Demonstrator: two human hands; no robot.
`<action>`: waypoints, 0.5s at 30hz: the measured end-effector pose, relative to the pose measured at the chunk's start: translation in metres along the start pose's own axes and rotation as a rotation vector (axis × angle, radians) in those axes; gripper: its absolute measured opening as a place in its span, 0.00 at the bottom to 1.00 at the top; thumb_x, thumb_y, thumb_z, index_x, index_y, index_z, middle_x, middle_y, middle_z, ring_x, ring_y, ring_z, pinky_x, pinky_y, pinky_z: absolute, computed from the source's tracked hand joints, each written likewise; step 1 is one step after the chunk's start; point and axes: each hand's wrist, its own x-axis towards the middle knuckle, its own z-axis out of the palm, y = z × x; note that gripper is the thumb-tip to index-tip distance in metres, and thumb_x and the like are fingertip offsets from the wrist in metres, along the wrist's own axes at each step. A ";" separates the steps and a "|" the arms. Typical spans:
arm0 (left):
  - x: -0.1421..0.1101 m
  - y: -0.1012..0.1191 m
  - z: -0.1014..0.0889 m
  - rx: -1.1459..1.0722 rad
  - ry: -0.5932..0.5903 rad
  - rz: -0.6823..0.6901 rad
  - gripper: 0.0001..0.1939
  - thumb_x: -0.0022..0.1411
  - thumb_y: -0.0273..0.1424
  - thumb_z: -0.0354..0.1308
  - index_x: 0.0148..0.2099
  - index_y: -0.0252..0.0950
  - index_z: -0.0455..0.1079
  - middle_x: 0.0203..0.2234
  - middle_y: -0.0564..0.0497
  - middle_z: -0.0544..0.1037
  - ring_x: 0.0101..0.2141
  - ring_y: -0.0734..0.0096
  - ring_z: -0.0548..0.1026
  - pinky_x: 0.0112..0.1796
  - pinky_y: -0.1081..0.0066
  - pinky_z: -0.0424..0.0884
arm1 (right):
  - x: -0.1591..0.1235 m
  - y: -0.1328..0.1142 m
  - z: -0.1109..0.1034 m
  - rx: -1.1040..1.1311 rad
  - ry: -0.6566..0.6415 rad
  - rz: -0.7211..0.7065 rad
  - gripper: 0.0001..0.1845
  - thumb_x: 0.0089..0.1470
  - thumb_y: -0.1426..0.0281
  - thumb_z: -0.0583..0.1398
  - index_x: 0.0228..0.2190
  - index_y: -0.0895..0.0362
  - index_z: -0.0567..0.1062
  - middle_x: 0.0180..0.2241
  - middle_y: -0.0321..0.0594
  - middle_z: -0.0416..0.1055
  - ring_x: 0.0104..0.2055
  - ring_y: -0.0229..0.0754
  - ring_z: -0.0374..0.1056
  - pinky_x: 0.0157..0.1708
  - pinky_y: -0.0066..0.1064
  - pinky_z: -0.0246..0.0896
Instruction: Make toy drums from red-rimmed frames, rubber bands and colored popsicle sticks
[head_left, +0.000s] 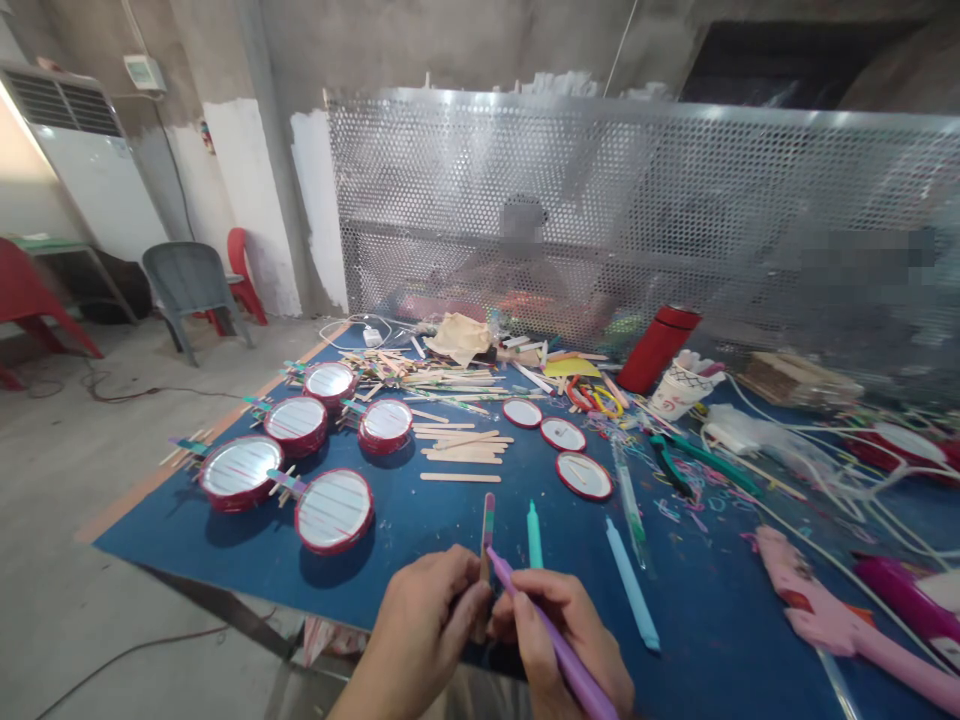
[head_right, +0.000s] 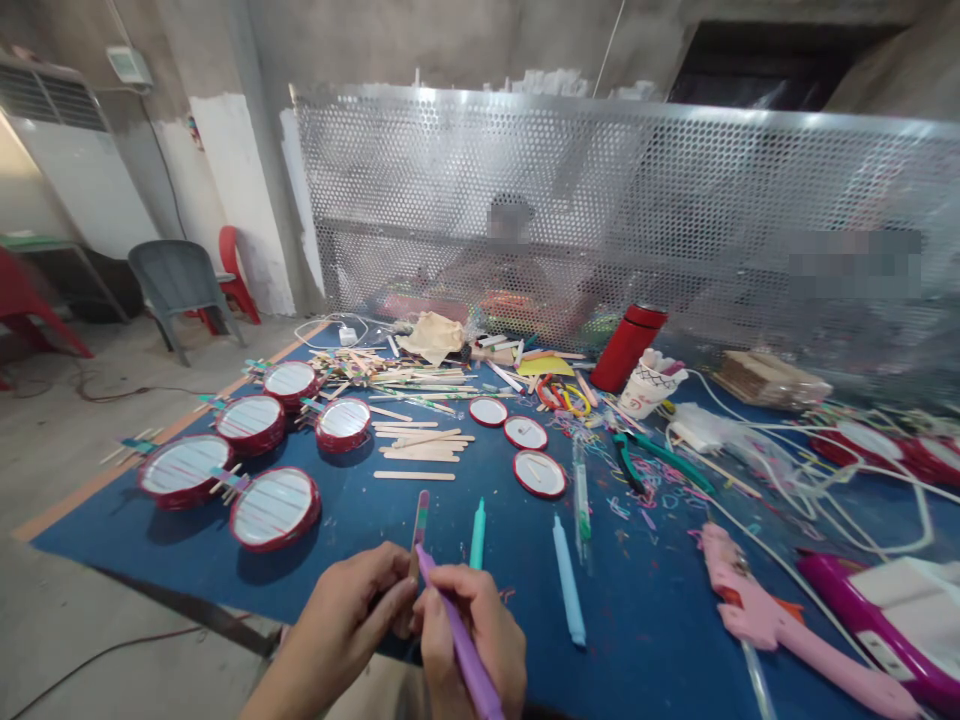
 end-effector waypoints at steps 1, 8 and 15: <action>0.000 0.000 0.000 0.001 0.000 0.002 0.11 0.66 0.30 0.46 0.30 0.39 0.61 0.22 0.54 0.73 0.26 0.70 0.71 0.29 0.75 0.62 | 0.000 0.001 0.000 -0.005 0.005 -0.004 0.12 0.52 0.58 0.60 0.28 0.53 0.76 0.21 0.32 0.74 0.21 0.37 0.71 0.24 0.26 0.65; 0.000 0.001 0.000 -0.019 -0.020 -0.024 0.10 0.66 0.31 0.46 0.31 0.39 0.61 0.22 0.54 0.73 0.25 0.70 0.71 0.29 0.75 0.62 | 0.001 0.003 0.000 -0.001 0.013 -0.016 0.13 0.53 0.56 0.60 0.30 0.52 0.76 0.24 0.34 0.77 0.24 0.38 0.73 0.25 0.26 0.66; 0.000 -0.002 0.001 0.003 0.003 -0.002 0.10 0.66 0.30 0.46 0.31 0.39 0.61 0.22 0.55 0.73 0.25 0.71 0.70 0.29 0.75 0.60 | 0.001 0.000 0.000 -0.004 -0.005 -0.038 0.11 0.53 0.58 0.60 0.29 0.52 0.76 0.22 0.33 0.76 0.22 0.36 0.71 0.24 0.25 0.66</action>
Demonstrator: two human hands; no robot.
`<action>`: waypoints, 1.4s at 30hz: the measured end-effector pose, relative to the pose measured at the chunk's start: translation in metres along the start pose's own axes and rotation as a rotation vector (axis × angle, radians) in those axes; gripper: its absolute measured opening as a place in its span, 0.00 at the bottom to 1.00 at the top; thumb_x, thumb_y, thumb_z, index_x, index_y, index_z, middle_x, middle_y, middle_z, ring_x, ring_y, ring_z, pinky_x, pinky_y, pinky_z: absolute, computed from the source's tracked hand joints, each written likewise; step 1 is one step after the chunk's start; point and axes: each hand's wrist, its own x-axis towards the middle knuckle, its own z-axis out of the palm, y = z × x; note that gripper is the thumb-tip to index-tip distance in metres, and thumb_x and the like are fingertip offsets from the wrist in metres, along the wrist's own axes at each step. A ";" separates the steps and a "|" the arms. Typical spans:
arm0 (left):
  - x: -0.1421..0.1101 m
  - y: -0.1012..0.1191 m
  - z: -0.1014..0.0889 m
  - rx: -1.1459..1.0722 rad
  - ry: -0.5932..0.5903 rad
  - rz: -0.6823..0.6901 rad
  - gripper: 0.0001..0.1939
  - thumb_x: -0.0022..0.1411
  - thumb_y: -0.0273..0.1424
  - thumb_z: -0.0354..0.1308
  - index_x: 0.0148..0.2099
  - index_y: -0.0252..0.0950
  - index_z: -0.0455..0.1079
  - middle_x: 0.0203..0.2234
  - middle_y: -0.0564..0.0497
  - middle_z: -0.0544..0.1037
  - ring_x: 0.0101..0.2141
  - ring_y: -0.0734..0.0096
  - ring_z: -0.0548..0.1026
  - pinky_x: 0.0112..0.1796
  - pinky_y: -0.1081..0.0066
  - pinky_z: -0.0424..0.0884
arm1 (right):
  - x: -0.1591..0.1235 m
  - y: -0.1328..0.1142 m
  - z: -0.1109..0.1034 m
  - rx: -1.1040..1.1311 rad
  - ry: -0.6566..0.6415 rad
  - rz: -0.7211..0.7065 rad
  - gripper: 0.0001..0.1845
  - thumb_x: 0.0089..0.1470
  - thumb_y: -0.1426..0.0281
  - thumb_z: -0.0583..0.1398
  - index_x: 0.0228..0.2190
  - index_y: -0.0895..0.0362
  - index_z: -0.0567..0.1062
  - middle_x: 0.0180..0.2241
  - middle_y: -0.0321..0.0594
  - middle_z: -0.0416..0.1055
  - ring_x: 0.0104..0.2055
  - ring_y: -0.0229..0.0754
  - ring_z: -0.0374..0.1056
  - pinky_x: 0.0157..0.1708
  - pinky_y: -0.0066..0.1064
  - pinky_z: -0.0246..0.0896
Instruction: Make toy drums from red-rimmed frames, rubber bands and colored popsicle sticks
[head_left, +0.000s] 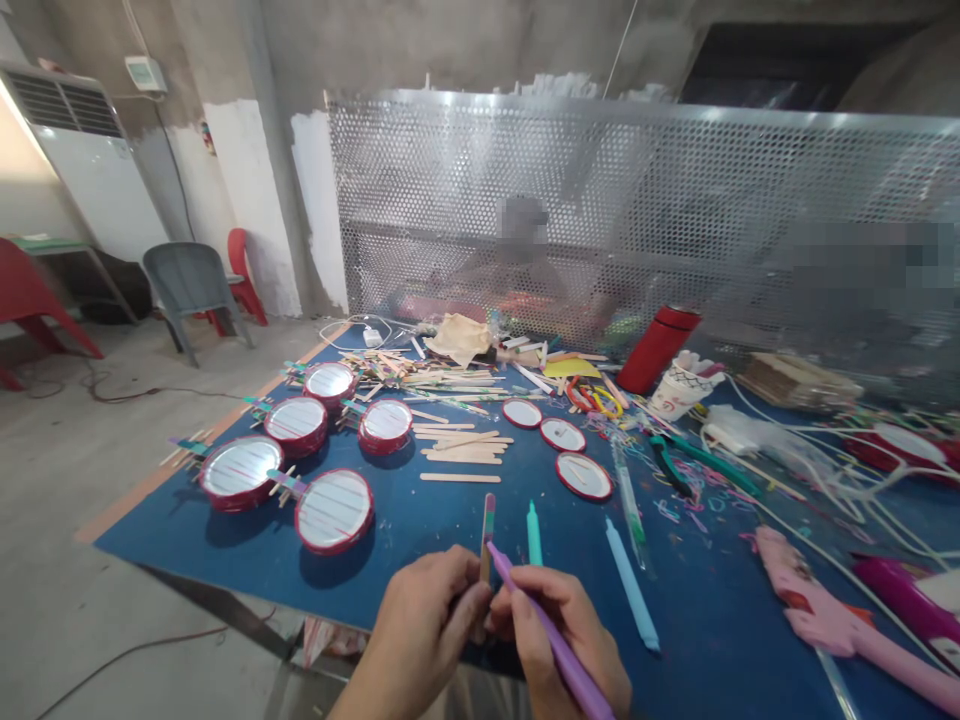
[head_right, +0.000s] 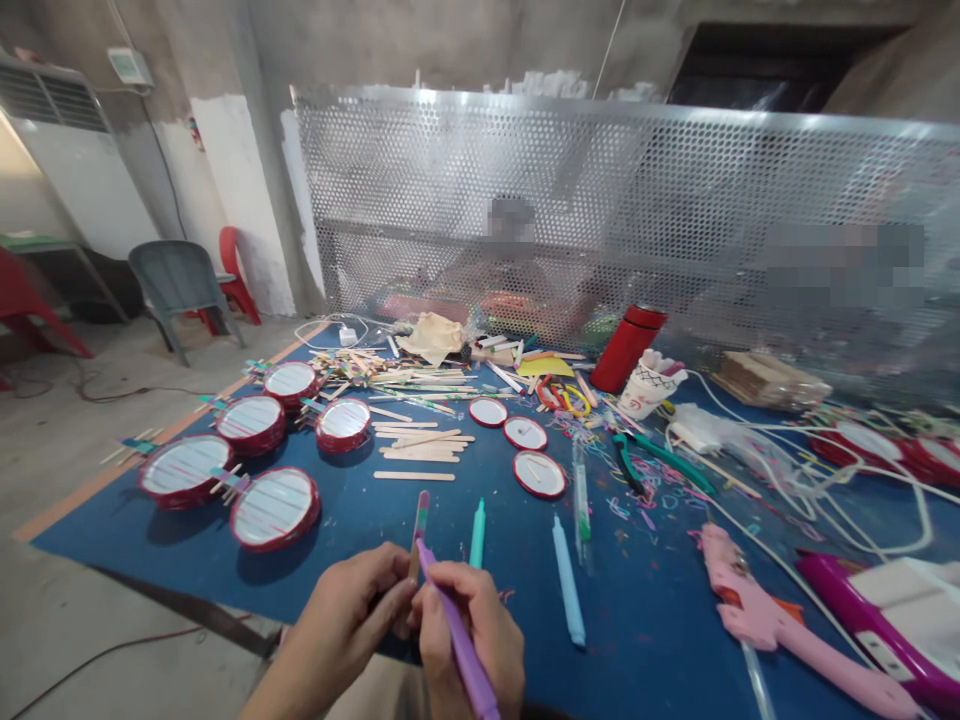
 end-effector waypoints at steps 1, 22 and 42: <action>0.000 0.000 0.000 0.002 0.003 0.006 0.10 0.66 0.30 0.47 0.31 0.39 0.62 0.22 0.55 0.73 0.25 0.71 0.70 0.29 0.75 0.60 | 0.000 0.000 0.000 0.002 0.002 -0.006 0.11 0.53 0.58 0.60 0.29 0.52 0.76 0.22 0.32 0.75 0.21 0.36 0.71 0.24 0.25 0.65; 0.000 0.000 0.001 -0.024 -0.001 0.017 0.11 0.67 0.30 0.47 0.32 0.38 0.65 0.23 0.54 0.74 0.26 0.71 0.71 0.30 0.75 0.62 | -0.003 0.002 -0.003 -0.100 0.012 -0.053 0.10 0.53 0.59 0.59 0.28 0.50 0.76 0.22 0.29 0.76 0.23 0.36 0.73 0.27 0.24 0.64; -0.001 0.000 0.000 -0.003 -0.006 0.011 0.10 0.67 0.30 0.47 0.33 0.38 0.65 0.22 0.54 0.74 0.25 0.71 0.71 0.29 0.75 0.62 | -0.004 -0.007 0.000 -0.034 0.068 -0.061 0.08 0.53 0.62 0.60 0.28 0.51 0.75 0.21 0.28 0.74 0.21 0.35 0.71 0.27 0.25 0.63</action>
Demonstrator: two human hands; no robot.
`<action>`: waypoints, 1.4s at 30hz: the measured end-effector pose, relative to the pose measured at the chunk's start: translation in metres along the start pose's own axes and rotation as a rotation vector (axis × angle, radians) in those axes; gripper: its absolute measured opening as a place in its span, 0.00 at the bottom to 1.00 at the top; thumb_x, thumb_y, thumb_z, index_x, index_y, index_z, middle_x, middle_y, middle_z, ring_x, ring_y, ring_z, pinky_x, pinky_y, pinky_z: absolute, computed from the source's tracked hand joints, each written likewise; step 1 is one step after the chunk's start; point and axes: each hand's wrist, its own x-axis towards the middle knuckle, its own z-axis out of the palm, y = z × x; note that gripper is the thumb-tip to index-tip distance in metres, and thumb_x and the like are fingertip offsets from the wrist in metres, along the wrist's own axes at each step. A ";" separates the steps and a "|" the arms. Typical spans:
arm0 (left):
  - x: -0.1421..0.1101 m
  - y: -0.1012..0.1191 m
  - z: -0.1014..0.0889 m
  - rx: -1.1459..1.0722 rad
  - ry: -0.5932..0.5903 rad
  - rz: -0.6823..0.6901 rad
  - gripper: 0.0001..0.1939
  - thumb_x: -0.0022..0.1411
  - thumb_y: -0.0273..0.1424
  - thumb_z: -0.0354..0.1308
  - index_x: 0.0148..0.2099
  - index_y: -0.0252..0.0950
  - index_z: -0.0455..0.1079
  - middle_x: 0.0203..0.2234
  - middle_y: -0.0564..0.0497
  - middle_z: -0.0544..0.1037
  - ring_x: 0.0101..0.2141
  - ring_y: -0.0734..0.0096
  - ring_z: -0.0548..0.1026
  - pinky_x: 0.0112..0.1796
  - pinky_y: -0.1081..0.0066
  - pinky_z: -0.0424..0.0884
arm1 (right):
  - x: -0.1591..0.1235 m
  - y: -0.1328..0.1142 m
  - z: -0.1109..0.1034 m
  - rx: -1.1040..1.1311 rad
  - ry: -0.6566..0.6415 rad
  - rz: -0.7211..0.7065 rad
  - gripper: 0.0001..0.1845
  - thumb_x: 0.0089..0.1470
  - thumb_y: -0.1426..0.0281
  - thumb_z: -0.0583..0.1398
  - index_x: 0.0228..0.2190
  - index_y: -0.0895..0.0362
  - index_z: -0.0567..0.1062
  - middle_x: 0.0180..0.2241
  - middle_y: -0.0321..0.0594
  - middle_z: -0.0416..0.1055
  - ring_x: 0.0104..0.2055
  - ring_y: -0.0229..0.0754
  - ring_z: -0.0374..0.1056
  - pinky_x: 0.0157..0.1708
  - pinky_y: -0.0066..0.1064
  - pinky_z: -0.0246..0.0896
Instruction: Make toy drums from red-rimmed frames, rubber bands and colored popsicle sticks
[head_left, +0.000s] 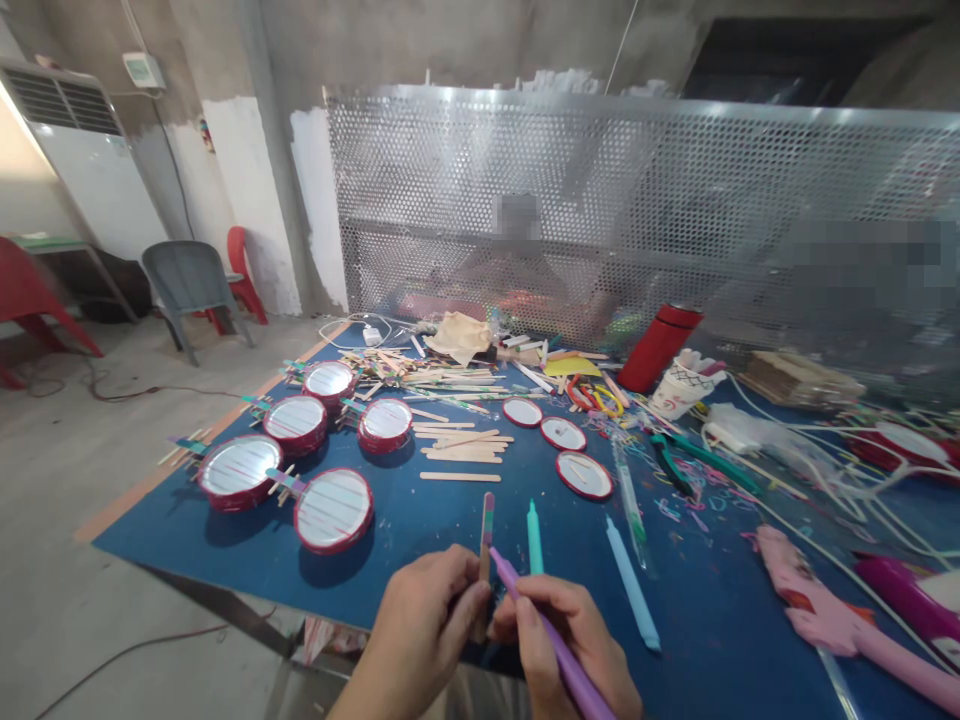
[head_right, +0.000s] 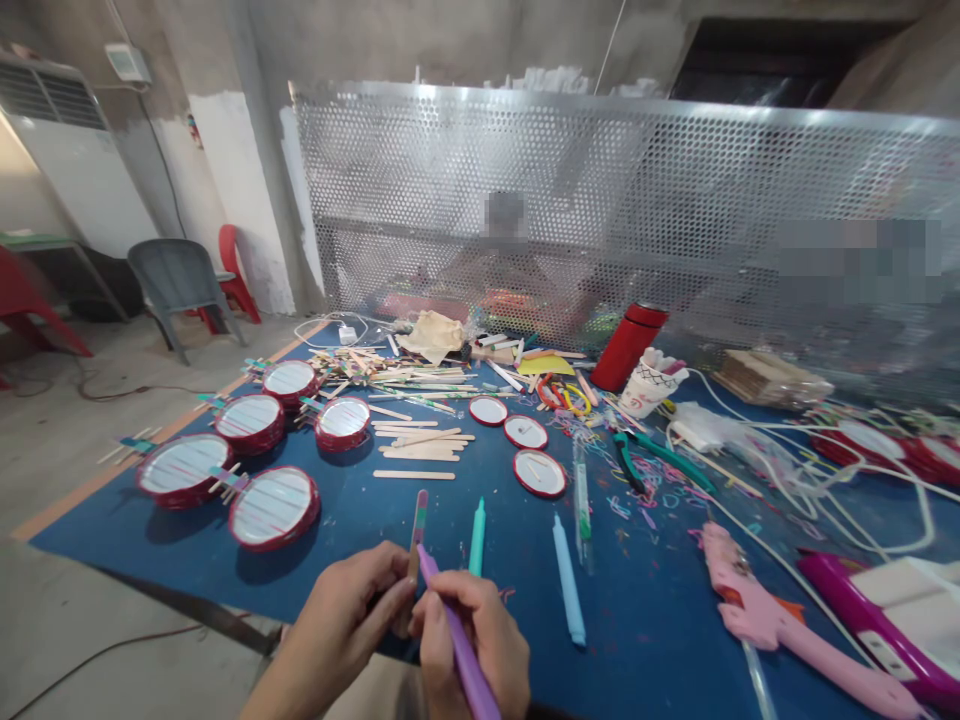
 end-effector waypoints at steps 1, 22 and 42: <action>0.000 0.000 0.000 0.003 0.001 0.001 0.10 0.67 0.30 0.47 0.33 0.38 0.65 0.22 0.54 0.74 0.25 0.71 0.71 0.28 0.75 0.62 | 0.000 0.001 0.000 -0.009 -0.005 -0.006 0.07 0.53 0.62 0.60 0.28 0.51 0.75 0.21 0.28 0.74 0.21 0.35 0.71 0.27 0.26 0.63; 0.000 -0.002 0.001 0.017 0.011 0.015 0.11 0.68 0.29 0.47 0.32 0.38 0.64 0.22 0.54 0.74 0.24 0.71 0.71 0.28 0.75 0.62 | 0.000 -0.001 0.001 0.040 0.030 -0.010 0.07 0.53 0.64 0.60 0.28 0.52 0.75 0.20 0.29 0.74 0.20 0.35 0.70 0.25 0.25 0.63; 0.000 0.001 -0.001 -0.015 -0.009 0.003 0.10 0.68 0.30 0.47 0.33 0.38 0.65 0.22 0.54 0.77 0.25 0.71 0.73 0.30 0.75 0.63 | 0.001 0.001 0.000 0.037 0.035 0.029 0.09 0.56 0.62 0.59 0.29 0.54 0.74 0.19 0.30 0.72 0.19 0.36 0.69 0.25 0.27 0.64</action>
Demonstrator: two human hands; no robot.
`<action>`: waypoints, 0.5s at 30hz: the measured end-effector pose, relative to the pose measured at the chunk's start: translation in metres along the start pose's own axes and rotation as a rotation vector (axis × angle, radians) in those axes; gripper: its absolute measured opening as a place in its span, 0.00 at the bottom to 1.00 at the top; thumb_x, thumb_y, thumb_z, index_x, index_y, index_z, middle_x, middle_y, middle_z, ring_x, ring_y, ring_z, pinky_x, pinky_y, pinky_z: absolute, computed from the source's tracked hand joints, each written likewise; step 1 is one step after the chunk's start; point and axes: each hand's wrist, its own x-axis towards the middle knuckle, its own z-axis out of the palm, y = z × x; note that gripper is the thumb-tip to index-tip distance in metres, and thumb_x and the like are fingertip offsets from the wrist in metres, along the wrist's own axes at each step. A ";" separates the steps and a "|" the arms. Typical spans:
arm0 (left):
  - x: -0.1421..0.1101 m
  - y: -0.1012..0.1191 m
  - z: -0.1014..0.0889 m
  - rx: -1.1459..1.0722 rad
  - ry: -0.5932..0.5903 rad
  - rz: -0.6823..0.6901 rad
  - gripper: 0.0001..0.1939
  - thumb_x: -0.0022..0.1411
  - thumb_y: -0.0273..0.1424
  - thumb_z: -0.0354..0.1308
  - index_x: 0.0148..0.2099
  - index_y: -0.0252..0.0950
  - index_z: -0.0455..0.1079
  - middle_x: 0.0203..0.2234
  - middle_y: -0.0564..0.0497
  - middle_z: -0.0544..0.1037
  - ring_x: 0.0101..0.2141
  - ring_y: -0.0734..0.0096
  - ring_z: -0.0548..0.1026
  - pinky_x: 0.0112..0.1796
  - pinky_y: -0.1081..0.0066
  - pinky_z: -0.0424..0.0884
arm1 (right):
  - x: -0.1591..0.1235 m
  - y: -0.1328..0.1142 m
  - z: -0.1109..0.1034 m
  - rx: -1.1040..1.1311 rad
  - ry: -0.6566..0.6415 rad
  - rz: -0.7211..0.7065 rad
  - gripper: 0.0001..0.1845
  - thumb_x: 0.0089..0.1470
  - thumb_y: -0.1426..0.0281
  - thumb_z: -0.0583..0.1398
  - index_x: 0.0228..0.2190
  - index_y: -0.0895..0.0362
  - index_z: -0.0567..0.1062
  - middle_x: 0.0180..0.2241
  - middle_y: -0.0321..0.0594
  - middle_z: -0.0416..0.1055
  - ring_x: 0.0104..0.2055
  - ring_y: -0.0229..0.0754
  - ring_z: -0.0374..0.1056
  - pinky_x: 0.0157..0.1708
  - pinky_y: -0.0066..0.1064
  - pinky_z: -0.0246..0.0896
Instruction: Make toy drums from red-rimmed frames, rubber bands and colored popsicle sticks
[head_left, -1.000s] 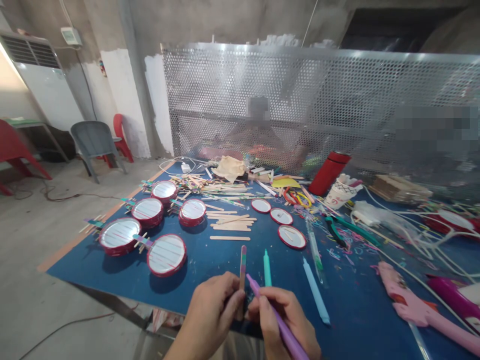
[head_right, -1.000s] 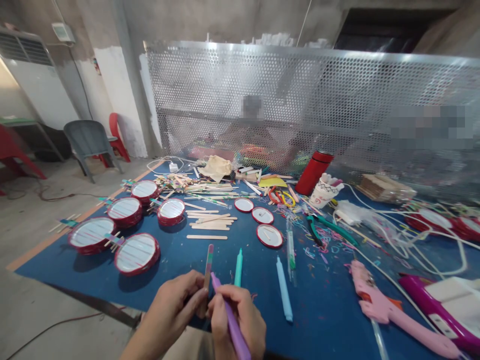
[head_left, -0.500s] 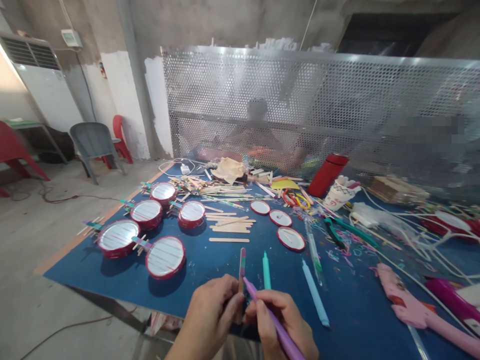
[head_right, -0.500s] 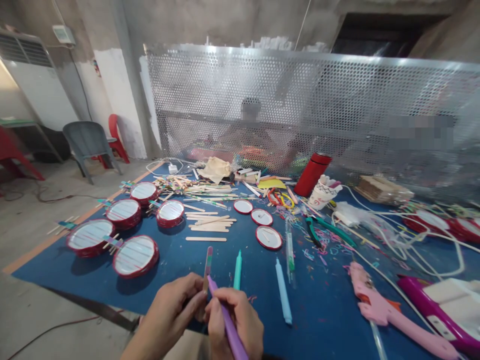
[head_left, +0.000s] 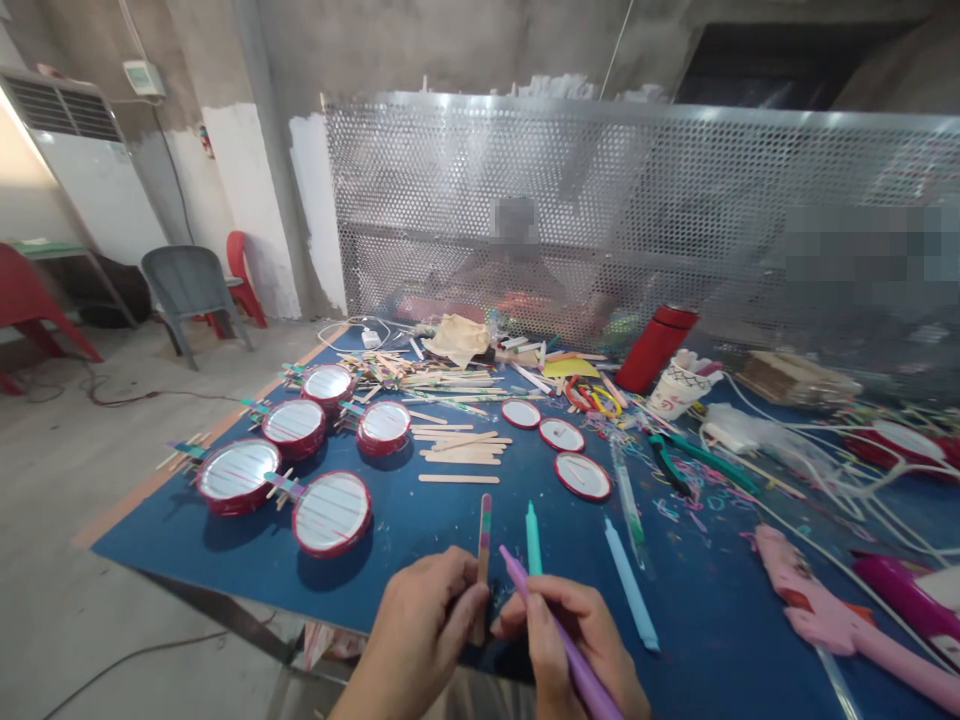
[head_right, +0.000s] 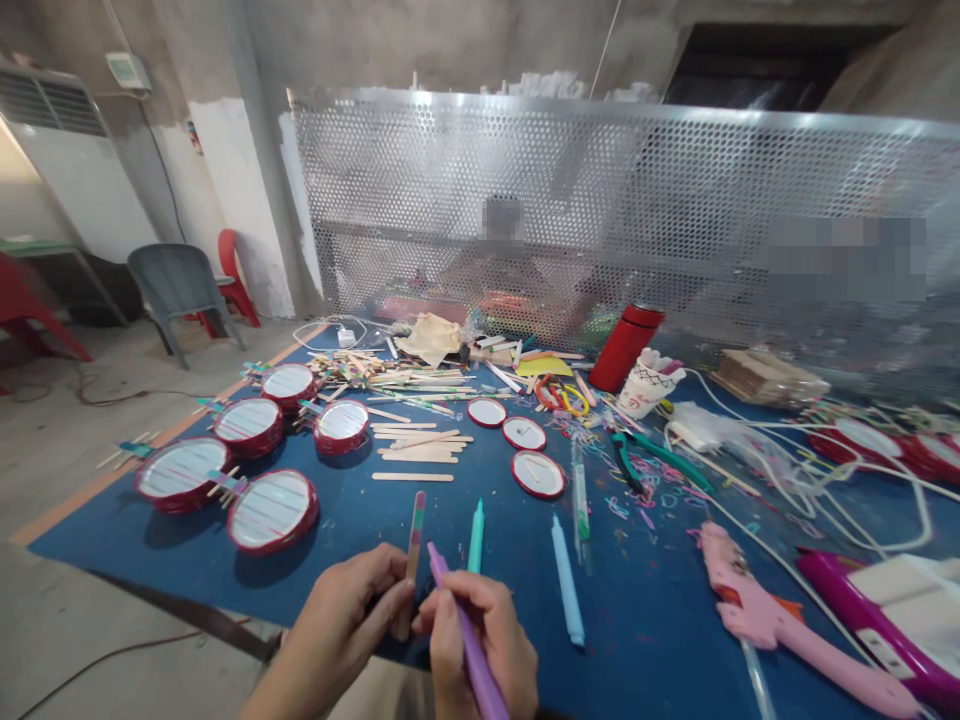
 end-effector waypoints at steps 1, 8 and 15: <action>0.000 0.000 0.000 0.003 0.000 -0.003 0.10 0.68 0.30 0.47 0.33 0.38 0.64 0.22 0.54 0.77 0.25 0.71 0.73 0.29 0.75 0.63 | 0.000 -0.001 0.001 0.013 0.002 -0.007 0.09 0.56 0.62 0.59 0.29 0.53 0.74 0.19 0.30 0.73 0.20 0.36 0.69 0.25 0.26 0.64; 0.000 0.001 -0.001 0.015 0.012 0.009 0.11 0.68 0.30 0.47 0.32 0.38 0.64 0.22 0.54 0.75 0.25 0.71 0.72 0.29 0.75 0.63 | 0.000 -0.003 0.002 -0.027 -0.028 0.044 0.10 0.53 0.60 0.60 0.26 0.53 0.75 0.18 0.29 0.73 0.20 0.35 0.70 0.25 0.25 0.62; 0.000 0.001 -0.001 -0.011 0.000 0.009 0.10 0.67 0.28 0.48 0.32 0.38 0.64 0.22 0.55 0.76 0.25 0.71 0.73 0.30 0.75 0.63 | -0.002 -0.001 0.002 0.042 0.016 0.028 0.09 0.55 0.62 0.59 0.28 0.53 0.74 0.18 0.27 0.72 0.20 0.33 0.69 0.26 0.24 0.62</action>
